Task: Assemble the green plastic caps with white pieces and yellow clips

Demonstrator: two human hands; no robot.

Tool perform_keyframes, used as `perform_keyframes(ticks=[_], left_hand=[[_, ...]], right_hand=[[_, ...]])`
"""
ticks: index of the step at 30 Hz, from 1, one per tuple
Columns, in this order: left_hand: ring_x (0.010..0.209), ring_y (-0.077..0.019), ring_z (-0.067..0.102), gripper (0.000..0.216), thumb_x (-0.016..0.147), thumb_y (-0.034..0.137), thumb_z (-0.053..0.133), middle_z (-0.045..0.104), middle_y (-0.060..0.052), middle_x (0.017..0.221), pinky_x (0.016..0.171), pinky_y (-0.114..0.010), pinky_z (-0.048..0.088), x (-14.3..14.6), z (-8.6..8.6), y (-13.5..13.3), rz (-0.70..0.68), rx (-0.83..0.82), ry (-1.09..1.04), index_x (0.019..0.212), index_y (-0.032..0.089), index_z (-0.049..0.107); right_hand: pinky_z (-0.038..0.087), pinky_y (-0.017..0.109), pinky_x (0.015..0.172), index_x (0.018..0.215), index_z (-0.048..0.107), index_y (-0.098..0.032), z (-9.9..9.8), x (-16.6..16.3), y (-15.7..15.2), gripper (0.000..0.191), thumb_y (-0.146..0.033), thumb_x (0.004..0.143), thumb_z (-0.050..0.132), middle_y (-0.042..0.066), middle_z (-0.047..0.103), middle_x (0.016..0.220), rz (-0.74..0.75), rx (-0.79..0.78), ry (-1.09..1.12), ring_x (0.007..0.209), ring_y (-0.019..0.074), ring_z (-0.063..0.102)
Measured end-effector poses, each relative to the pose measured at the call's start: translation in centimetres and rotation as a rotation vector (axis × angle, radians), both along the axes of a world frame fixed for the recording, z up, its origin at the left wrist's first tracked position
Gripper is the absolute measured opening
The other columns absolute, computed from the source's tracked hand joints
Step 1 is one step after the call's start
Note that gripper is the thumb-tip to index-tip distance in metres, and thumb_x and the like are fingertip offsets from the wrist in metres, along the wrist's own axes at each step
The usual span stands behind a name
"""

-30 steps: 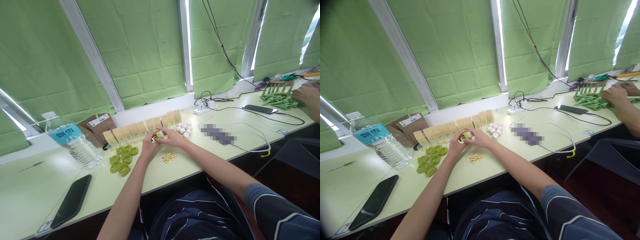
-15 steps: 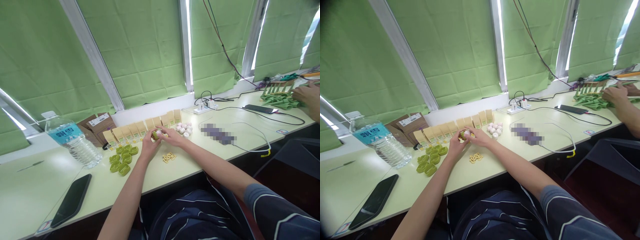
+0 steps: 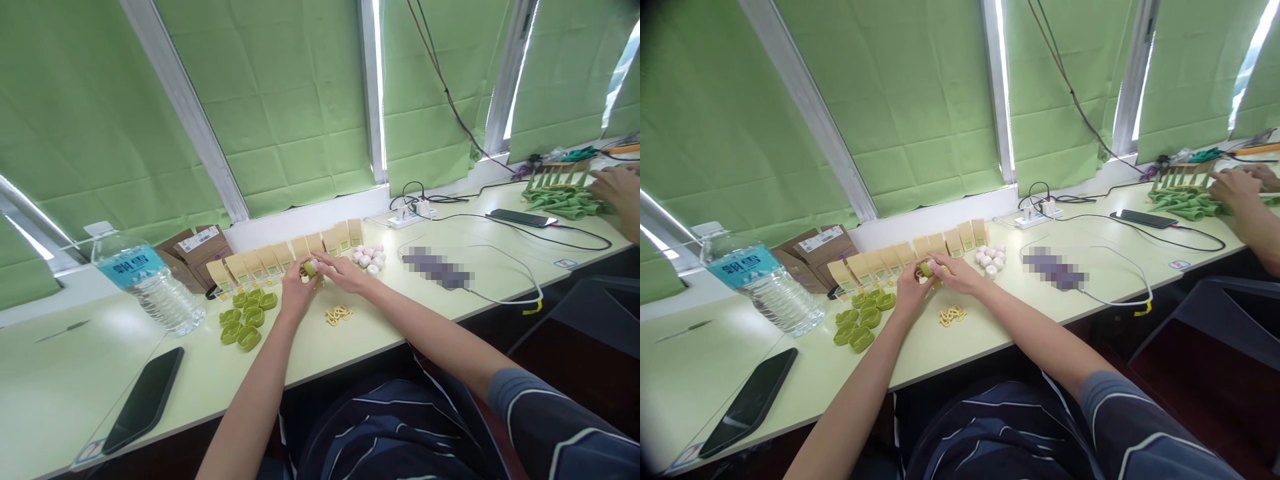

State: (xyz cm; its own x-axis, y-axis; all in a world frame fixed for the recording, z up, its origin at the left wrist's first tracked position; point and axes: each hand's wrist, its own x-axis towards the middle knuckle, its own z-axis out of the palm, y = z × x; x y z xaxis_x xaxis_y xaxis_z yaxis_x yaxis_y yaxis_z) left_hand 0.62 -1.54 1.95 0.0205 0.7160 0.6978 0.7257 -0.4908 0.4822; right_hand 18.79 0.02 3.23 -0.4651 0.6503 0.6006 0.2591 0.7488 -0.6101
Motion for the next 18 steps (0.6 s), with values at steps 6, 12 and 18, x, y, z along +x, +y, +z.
perform_keyframes(ticks=[6, 12, 18], left_hand=[[0.086, -0.0185, 0.064, 0.040, 0.076, 0.026, 0.071, 0.068, -0.006, 0.104, 0.081, -0.033, 0.052, -0.6, -0.2, 0.6, 0.093, -0.023, -0.085, 0.115, 0.020, 0.064], [0.086, -0.0182, 0.064, 0.040, 0.076, 0.026, 0.070, 0.068, -0.007, 0.104, 0.082, -0.033, 0.053, -0.5, -0.2, 0.6, 0.096, -0.017, -0.101, 0.115, 0.020, 0.064], [0.088, -0.0183, 0.065, 0.041, 0.076, 0.024, 0.070, 0.067, -0.007, 0.107, 0.081, -0.033, 0.053, -0.3, -0.1, 0.4, 0.071, -0.019, -0.104, 0.116, 0.020, 0.064]], right_hand=[[0.045, 0.042, 0.107, 0.141, 0.053, -0.025, -0.1, 0.3, 0.4, 0.047, -0.047, 0.102, 0.037, 0.006, 0.067, 0.131, -0.031, 0.033, 0.075, 0.123, 0.0227, 0.062], [0.049, 0.034, 0.097, 0.125, 0.064, -0.021, -0.3, 0.9, 2.2, 0.036, -0.036, 0.101, 0.042, 0.006, 0.072, 0.120, -0.236, 0.063, 0.062, 0.111, 0.0196, 0.067], [0.048, 0.033, 0.095, 0.111, 0.070, -0.020, -0.7, 1.4, 3.3, 0.028, -0.035, 0.096, 0.053, 0.007, 0.073, 0.113, -0.406, 0.078, -0.136, 0.107, 0.0213, 0.067]])
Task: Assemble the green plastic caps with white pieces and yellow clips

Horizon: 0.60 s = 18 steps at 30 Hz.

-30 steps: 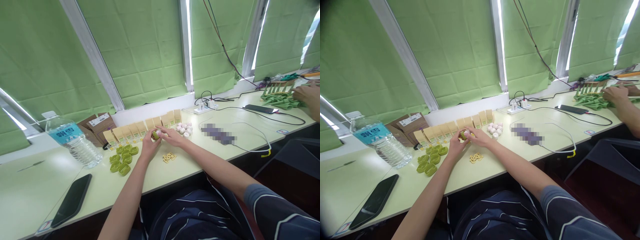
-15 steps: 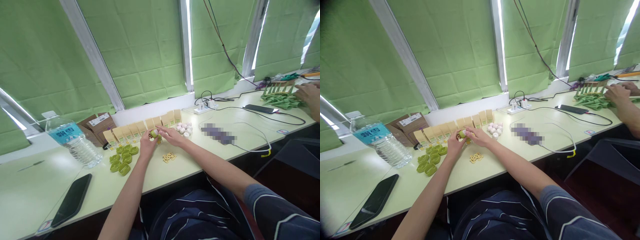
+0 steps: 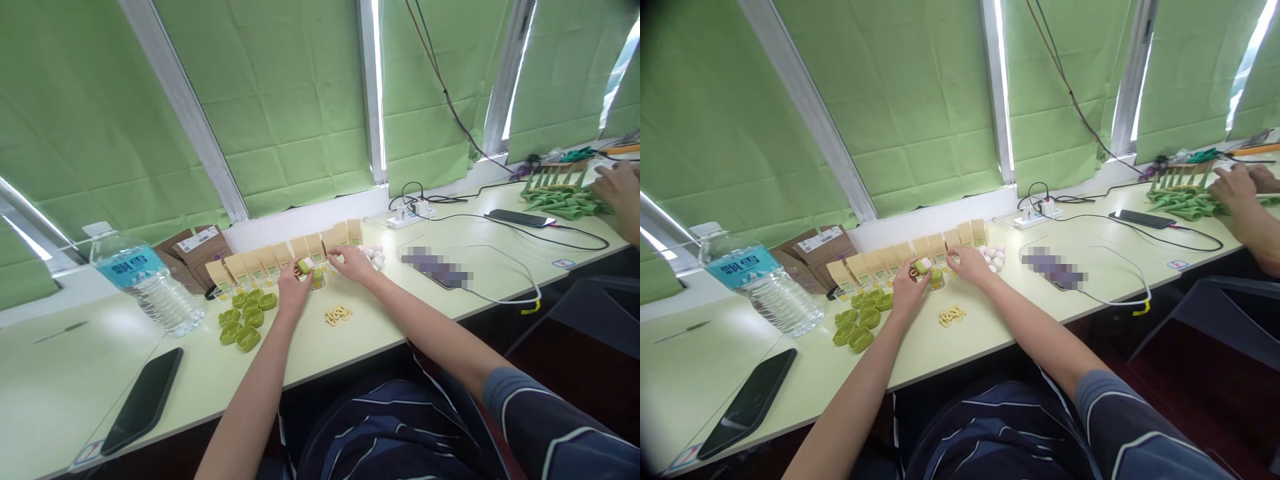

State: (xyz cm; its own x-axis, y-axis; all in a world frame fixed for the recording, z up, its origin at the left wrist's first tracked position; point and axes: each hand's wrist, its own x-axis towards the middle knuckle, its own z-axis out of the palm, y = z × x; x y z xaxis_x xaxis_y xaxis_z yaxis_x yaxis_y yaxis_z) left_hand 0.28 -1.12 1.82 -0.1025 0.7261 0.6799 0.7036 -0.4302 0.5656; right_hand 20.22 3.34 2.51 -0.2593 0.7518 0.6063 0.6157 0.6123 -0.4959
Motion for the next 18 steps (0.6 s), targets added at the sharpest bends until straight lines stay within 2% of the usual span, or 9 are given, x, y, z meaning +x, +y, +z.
perform_keyframes(ticks=[7, 18], left_hand=[[0.086, -0.0185, 0.064, 0.041, 0.077, 0.025, 0.070, 0.067, -0.007, 0.104, 0.079, -0.033, 0.053, 0.20, 0.15, -0.22, -0.011, -0.004, 0.000, 0.116, 0.020, 0.064], [0.084, -0.0177, 0.063, 0.040, 0.076, 0.026, 0.071, 0.067, -0.007, 0.103, 0.075, -0.031, 0.053, 0.22, 0.04, -0.15, -0.034, 0.000, 0.004, 0.115, 0.020, 0.064]], right_hand=[[0.047, 0.035, 0.095, 0.114, 0.070, -0.020, -0.54, 0.04, 0.53, 0.029, -0.033, 0.090, 0.059, 0.009, 0.073, 0.111, -0.101, -0.019, -0.223, 0.107, 0.0257, 0.065], [0.047, 0.037, 0.090, 0.129, 0.062, -0.022, -0.26, 0.20, -0.26, 0.047, -0.042, 0.086, 0.062, 0.012, 0.072, 0.112, -0.171, -0.122, -0.386, 0.111, 0.0310, 0.062]])
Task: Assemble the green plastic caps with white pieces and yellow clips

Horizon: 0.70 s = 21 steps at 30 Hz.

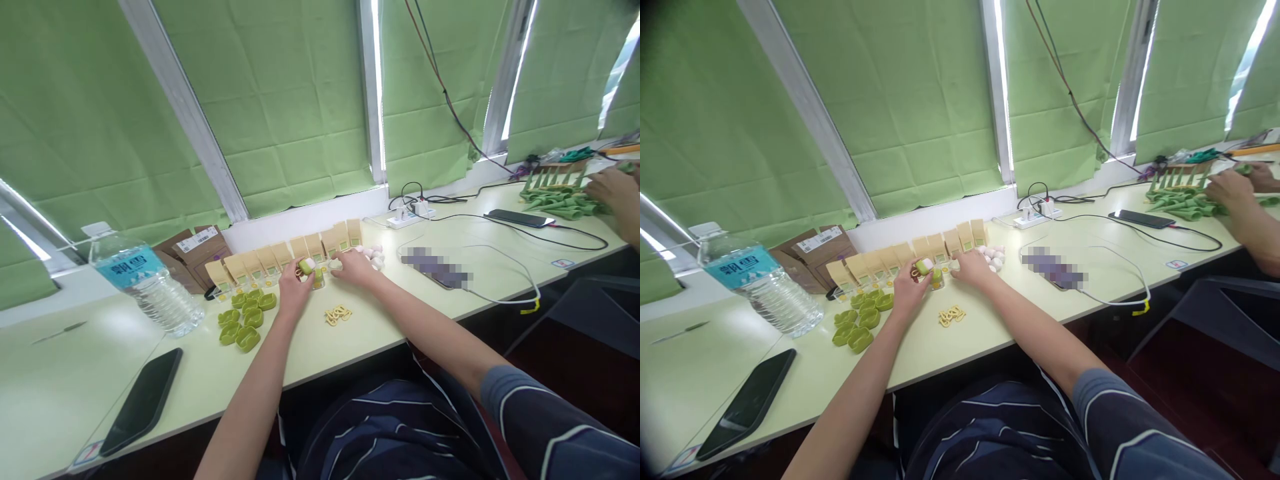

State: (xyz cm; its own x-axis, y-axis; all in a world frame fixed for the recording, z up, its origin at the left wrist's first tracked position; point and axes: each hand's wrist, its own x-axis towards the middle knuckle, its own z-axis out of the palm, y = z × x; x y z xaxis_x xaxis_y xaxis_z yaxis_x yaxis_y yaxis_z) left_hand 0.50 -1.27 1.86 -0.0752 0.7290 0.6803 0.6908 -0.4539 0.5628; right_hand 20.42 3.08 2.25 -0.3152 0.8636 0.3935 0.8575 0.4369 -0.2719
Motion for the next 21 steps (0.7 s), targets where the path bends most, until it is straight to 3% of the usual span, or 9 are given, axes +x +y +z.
perform_keyframes(ticks=[7, 21], left_hand=[[0.086, -0.0180, 0.064, 0.041, 0.076, 0.025, 0.070, 0.067, -0.007, 0.104, 0.076, -0.031, 0.054, 0.12, 0.07, -0.07, -0.022, -0.005, -0.006, 0.116, 0.021, 0.063], [0.085, -0.0176, 0.064, 0.041, 0.076, 0.024, 0.070, 0.067, -0.007, 0.105, 0.077, -0.032, 0.054, 0.23, 0.18, -0.23, -0.017, -0.016, -0.007, 0.116, 0.020, 0.063]], right_hand=[[0.046, 0.039, 0.090, 0.131, 0.059, -0.022, 0.06, 0.04, -0.26, 0.049, -0.040, 0.085, 0.062, 0.013, 0.071, 0.113, -0.021, -0.045, -0.035, 0.112, 0.0328, 0.061], [0.048, 0.037, 0.090, 0.128, 0.062, -0.021, -0.23, -0.04, 0.21, 0.046, -0.034, 0.083, 0.066, 0.013, 0.071, 0.116, 0.029, 0.028, 0.061, 0.110, 0.0311, 0.063]])
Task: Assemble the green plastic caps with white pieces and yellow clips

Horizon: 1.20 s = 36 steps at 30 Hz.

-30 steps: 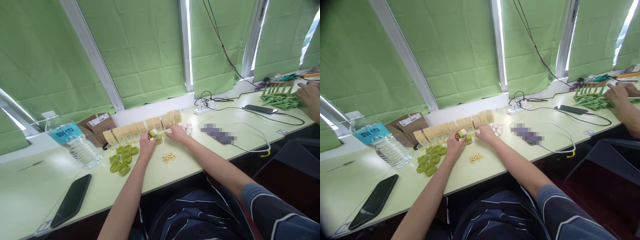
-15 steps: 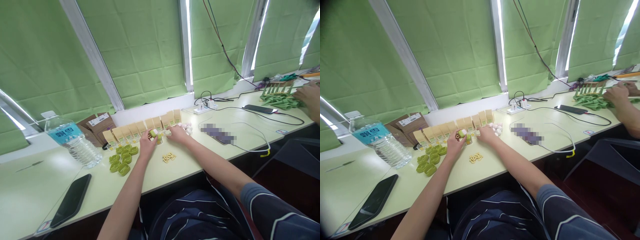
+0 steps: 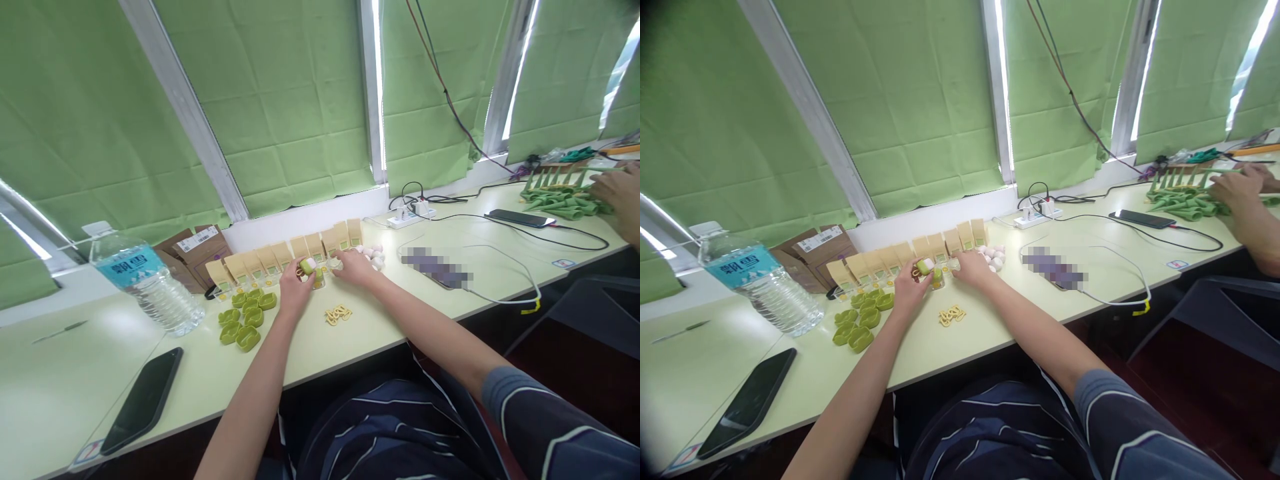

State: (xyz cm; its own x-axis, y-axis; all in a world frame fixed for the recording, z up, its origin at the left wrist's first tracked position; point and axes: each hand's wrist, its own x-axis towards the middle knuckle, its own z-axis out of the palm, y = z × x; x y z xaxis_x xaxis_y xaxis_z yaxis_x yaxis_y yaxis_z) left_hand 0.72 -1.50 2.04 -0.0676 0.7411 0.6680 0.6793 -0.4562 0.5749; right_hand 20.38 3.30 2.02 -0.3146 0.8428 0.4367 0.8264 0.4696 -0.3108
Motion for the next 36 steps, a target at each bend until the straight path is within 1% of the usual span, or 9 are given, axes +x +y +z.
perform_keyframes(ticks=[7, 21, 28, 36], left_hand=[[0.086, -0.0172, 0.064, 0.041, 0.076, 0.023, 0.070, 0.068, -0.007, 0.105, 0.078, -0.031, 0.054, 0.06, 0.06, -0.13, -0.009, -0.008, -0.010, 0.117, 0.020, 0.064], [0.085, -0.0173, 0.064, 0.040, 0.075, 0.024, 0.070, 0.068, -0.007, 0.105, 0.077, -0.031, 0.054, -0.01, 0.07, -0.06, -0.003, -0.006, -0.006, 0.115, 0.021, 0.064], [0.085, -0.0174, 0.063, 0.040, 0.075, 0.024, 0.070, 0.068, -0.007, 0.104, 0.076, -0.031, 0.054, -0.01, 0.07, -0.05, -0.006, 0.001, -0.003, 0.115, 0.021, 0.064], [0.083, -0.0170, 0.063, 0.041, 0.075, 0.026, 0.070, 0.068, -0.007, 0.105, 0.074, -0.030, 0.053, -0.01, 0.13, -0.09, -0.007, 0.001, -0.006, 0.115, 0.020, 0.064]], right_hand=[[0.046, 0.035, 0.092, 0.128, 0.061, -0.021, 0.37, 0.03, -0.22, 0.045, -0.033, 0.084, 0.066, 0.012, 0.069, 0.115, 0.017, 0.046, 0.064, 0.106, 0.0275, 0.063], [0.044, 0.037, 0.098, 0.128, 0.060, -0.021, 0.06, -0.27, 0.00, 0.044, -0.031, 0.085, 0.066, 0.010, 0.066, 0.119, 0.093, 0.141, 0.171, 0.110, 0.0264, 0.059], [0.043, 0.035, 0.101, 0.129, 0.058, -0.021, 0.10, -0.37, -0.13, 0.044, -0.026, 0.086, 0.064, 0.009, 0.064, 0.123, 0.182, 0.164, 0.251, 0.113, 0.0233, 0.058], [0.044, 0.034, 0.102, 0.132, 0.056, -0.022, 0.32, -0.55, -0.61, 0.047, -0.021, 0.086, 0.064, 0.009, 0.060, 0.129, 0.289, 0.156, 0.324, 0.120, 0.0218, 0.057]])
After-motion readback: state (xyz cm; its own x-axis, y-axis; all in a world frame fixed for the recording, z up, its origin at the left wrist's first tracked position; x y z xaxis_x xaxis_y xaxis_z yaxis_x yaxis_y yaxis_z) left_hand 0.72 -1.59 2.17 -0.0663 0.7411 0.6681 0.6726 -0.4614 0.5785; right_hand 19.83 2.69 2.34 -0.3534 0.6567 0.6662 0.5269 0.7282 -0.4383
